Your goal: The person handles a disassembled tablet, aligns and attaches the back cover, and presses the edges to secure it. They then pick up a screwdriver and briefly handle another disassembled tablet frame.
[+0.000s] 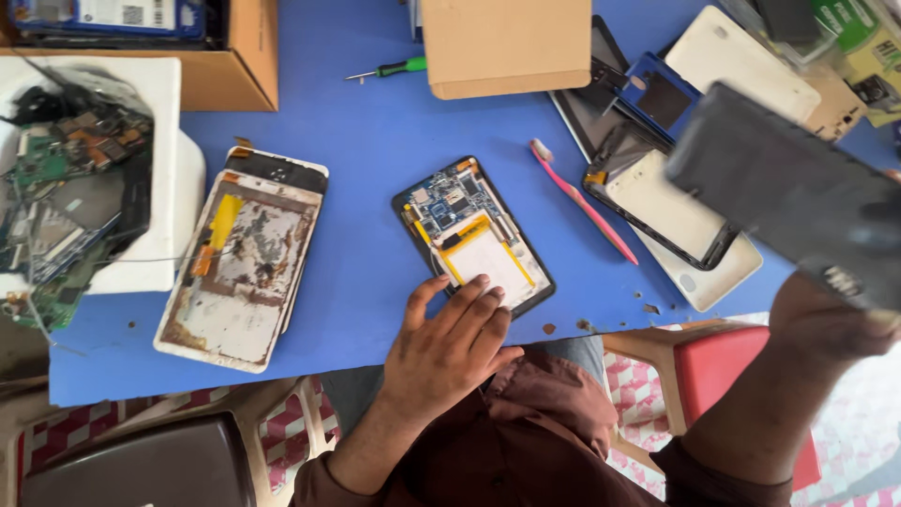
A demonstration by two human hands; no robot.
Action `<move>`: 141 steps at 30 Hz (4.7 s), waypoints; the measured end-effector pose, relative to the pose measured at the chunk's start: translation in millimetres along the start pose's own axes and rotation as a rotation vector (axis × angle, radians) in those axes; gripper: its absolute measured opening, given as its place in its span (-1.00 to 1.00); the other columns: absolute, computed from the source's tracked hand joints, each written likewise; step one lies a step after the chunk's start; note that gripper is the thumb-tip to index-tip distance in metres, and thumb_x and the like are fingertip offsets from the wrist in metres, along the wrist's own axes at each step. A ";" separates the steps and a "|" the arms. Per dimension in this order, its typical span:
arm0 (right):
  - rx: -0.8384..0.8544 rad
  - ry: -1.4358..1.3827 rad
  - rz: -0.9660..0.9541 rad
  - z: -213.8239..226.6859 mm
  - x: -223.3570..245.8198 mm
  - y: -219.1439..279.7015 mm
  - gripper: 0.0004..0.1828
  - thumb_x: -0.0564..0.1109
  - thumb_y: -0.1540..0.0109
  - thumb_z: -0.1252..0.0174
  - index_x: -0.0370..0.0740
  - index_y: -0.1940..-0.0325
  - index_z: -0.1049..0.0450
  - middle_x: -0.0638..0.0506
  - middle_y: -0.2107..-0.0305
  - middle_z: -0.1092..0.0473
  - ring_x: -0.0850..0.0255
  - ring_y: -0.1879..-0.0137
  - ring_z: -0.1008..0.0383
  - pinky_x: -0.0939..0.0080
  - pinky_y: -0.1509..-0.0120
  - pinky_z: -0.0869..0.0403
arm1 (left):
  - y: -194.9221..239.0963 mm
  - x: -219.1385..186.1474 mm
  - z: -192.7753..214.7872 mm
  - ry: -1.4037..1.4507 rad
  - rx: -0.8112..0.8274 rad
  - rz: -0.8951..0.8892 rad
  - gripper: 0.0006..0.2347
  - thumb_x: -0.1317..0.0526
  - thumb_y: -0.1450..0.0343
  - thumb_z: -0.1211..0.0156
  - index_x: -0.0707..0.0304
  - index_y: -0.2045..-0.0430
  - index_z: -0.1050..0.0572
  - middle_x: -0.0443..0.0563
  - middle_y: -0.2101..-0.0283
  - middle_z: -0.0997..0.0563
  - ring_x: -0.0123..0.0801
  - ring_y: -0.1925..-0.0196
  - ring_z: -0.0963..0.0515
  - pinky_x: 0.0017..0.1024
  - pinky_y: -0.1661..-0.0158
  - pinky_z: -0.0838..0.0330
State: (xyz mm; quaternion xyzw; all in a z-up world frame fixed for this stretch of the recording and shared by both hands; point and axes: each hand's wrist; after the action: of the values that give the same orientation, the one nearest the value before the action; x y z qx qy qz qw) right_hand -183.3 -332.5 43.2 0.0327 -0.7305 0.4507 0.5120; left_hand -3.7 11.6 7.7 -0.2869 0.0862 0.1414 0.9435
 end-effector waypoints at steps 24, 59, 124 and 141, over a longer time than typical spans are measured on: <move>0.005 0.726 -0.009 -15.6 -48.2 -1.0 -0.24 0.04 -0.29 -0.57 -0.26 -0.35 -0.26 -0.14 -0.37 -0.05 0.00 -0.57 -0.11 0.01 -0.62 -0.26 | 0.9 0.6 -5.8 0.010 0.002 0.019 -0.61 -0.12 -0.36 -0.41 0.14 0.15 -0.53 -0.09 -0.04 -0.61 -0.38 -0.24 -0.53 -0.04 -0.33 -0.13; 0.609 0.568 0.163 -133.7 1.2 51.0 -0.71 -0.15 -0.25 -0.31 -0.29 -0.01 -0.50 -0.17 -0.06 -0.43 0.04 -0.17 -0.50 0.16 -0.19 -0.54 | 8.8 0.3 -5.7 0.015 -0.027 0.028 -0.67 -0.11 -0.40 -0.36 0.05 0.17 -0.52 -0.15 -0.04 -0.57 -0.36 -0.28 -0.50 -0.08 -0.42 -0.13; -0.024 0.061 -0.055 -123.3 -16.1 74.2 -0.85 -0.41 -0.44 0.04 -0.39 -0.04 -0.42 -0.19 0.09 -0.44 0.14 0.08 -0.52 0.16 0.04 -0.58 | -2.5 1.5 -1.6 0.052 0.009 0.016 -0.65 -0.10 -0.39 -0.36 0.17 0.20 -0.55 -0.06 0.00 -0.61 -0.31 -0.22 -0.53 -0.05 -0.26 -0.21; 0.350 1.138 -0.183 -8.4 -29.6 -9.6 0.42 0.03 0.03 -0.66 -0.37 -0.62 0.15 -0.38 -0.45 0.00 -0.25 -0.57 -0.02 -0.21 -0.58 -0.21 | -5.0 -0.4 -7.7 0.037 0.021 0.007 -0.60 -0.11 -0.30 -0.44 0.17 0.19 -0.57 -0.14 0.05 -0.63 -0.33 -0.17 -0.55 -0.04 -0.22 -0.21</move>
State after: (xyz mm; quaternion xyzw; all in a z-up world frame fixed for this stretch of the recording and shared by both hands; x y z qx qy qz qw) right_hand -158.4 -344.5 26.7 -0.0670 -0.2508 0.4650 0.8464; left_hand -3.1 3.2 4.0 -0.2792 0.1062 0.1384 0.9443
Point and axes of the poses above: each hand's wrist, its own y-axis away from the middle knuckle, its own z-axis out of the back of the hand, x = y × z
